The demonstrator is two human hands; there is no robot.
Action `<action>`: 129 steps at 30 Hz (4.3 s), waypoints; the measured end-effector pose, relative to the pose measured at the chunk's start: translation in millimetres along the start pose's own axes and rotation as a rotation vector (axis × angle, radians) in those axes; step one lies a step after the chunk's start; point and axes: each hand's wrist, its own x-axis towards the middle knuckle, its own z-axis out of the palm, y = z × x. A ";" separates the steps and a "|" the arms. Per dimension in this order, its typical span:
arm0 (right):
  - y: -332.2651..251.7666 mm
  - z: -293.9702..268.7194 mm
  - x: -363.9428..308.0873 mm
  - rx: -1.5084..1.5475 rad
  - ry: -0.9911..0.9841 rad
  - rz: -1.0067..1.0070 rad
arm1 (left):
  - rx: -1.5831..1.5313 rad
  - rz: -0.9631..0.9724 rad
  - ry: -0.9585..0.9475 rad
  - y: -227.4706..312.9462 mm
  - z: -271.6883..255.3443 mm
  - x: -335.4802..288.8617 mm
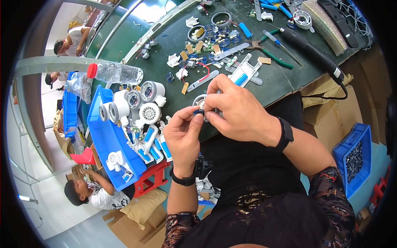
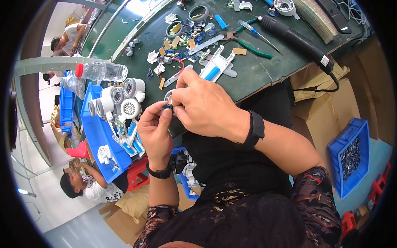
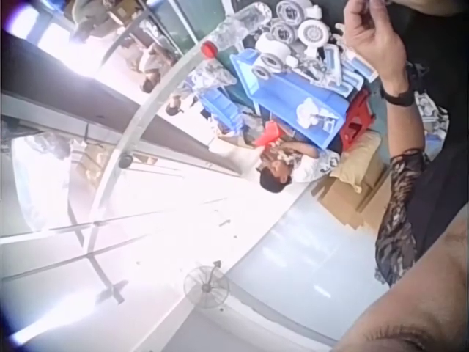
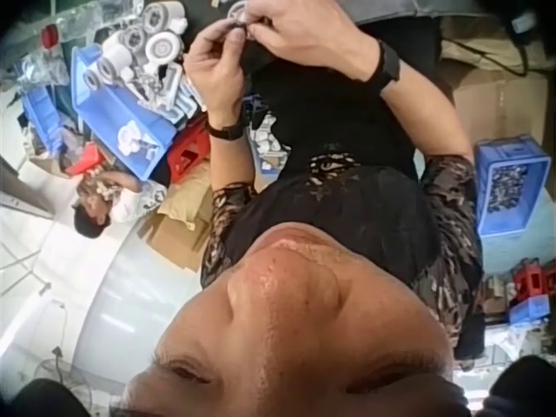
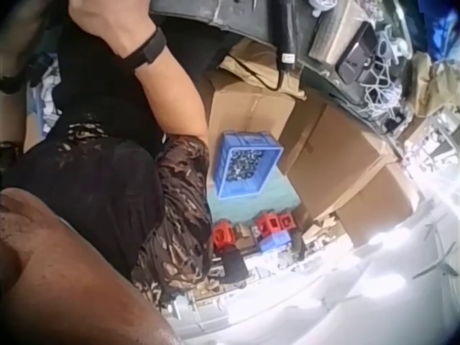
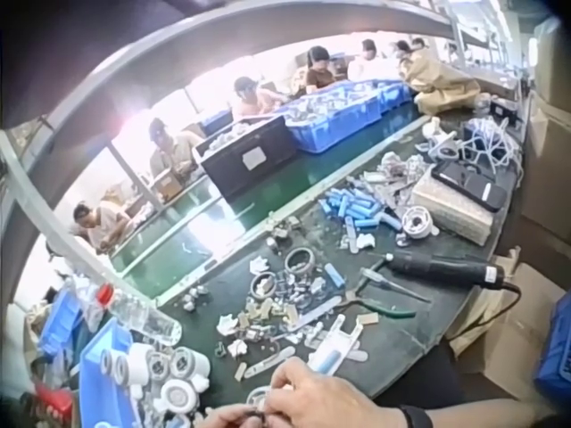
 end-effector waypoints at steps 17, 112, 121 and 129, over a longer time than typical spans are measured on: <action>-2.5 -11.1 1.6 -0.026 -0.064 0.023 | -0.293 -0.043 0.042 -12.2 3.4 -1.4; 9.1 -3.1 5.4 -0.229 0.051 -0.351 | 0.801 -0.084 0.080 42.2 -28.8 29.2; 8.3 -1.2 -3.3 -0.029 0.114 -0.136 | 1.107 0.100 -0.008 28.6 -27.9 26.8; 10.9 -4.8 -4.0 0.051 0.091 -0.074 | 1.215 0.187 -0.029 25.5 -29.4 27.5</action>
